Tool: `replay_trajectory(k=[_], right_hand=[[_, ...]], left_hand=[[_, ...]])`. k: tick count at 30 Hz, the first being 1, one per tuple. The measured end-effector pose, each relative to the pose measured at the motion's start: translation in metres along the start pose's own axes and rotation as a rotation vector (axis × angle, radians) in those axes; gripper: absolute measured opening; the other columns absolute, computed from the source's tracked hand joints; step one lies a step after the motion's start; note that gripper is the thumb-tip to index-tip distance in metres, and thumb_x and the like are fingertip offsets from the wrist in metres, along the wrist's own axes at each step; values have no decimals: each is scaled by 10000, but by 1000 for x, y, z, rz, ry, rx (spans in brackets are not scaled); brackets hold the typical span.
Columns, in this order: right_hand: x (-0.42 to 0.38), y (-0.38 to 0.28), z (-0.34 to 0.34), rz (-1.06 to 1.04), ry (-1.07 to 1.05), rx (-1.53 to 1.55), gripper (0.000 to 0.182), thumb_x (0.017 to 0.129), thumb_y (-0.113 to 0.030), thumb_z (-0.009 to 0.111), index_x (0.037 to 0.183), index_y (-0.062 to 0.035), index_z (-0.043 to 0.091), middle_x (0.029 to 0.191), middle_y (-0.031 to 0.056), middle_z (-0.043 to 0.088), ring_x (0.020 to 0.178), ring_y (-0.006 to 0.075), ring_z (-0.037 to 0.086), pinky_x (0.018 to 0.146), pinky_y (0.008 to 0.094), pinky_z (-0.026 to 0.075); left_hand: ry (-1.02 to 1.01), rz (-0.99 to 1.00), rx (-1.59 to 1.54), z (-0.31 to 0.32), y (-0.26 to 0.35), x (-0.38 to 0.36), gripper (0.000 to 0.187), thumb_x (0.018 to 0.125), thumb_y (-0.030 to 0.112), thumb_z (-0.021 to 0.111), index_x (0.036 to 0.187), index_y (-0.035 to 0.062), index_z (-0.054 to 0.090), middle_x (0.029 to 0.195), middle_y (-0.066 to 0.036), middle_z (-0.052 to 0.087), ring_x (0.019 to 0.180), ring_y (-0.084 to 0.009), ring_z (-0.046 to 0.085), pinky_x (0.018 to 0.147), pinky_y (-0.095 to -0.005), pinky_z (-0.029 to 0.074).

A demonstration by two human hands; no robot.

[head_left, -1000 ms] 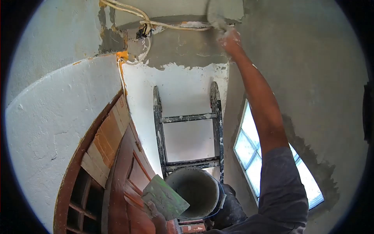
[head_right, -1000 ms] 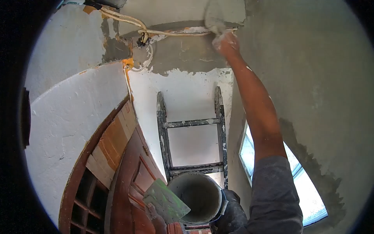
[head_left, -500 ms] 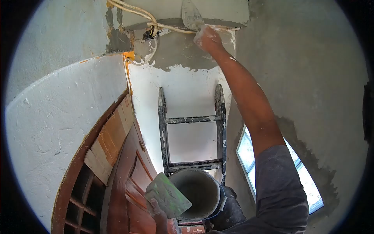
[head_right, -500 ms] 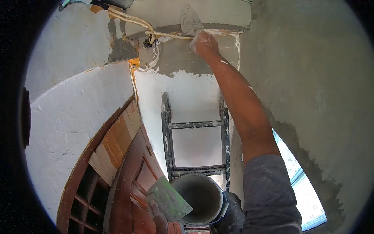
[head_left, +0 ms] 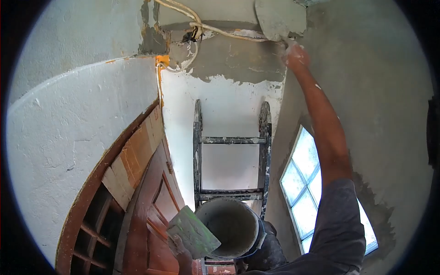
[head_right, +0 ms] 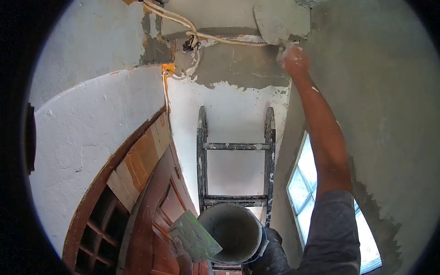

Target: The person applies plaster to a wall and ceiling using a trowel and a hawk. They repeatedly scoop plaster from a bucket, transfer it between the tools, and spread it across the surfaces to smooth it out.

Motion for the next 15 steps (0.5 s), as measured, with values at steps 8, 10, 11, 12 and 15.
replay_trajectory(k=[8,10,11,12,15], right_hand=[[21,-40,19,-200,-92,-173,236,855,-219,555,995,-86,691,1021,170,687,968,334,669,824,437,537],[34,0,50,-189,45,-173,221,837,-210,587,971,-66,688,998,172,687,943,342,671,817,449,538],[39,24,59,-186,113,-174,216,827,-206,603,959,-56,686,986,173,687,931,345,672,813,454,538],[38,41,52,-192,97,-195,223,827,-215,607,963,-54,682,994,173,685,934,351,669,813,460,538],[33,70,26,-204,112,-233,253,824,-245,619,979,-51,667,1025,172,678,952,363,658,809,478,536]], left_hand=[[-26,-4,-30,29,9,-2,590,983,392,503,1391,-14,376,1263,-183,511,1093,-277,543,918,-381,466],[-19,-28,-22,23,5,-3,587,985,386,503,1395,-14,373,1272,-186,505,1100,-277,539,920,-380,465],[-8,-32,-37,20,3,-4,586,986,384,503,1394,-15,373,1276,-187,503,1100,-276,539,920,-380,465],[3,-34,-54,18,0,-5,584,987,382,503,1394,-15,373,1279,-188,500,1100,-275,538,920,-379,465],[19,21,-81,5,-13,0,577,984,395,505,1371,-16,387,1266,-182,504,1082,-270,546,911,-379,469]])
Point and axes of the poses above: each hand's wrist, its own x-axis towards the middle knuckle, its own z-axis out of the palm, y = z × x, the point moved 2 cm from there along x, towards the middle knuckle
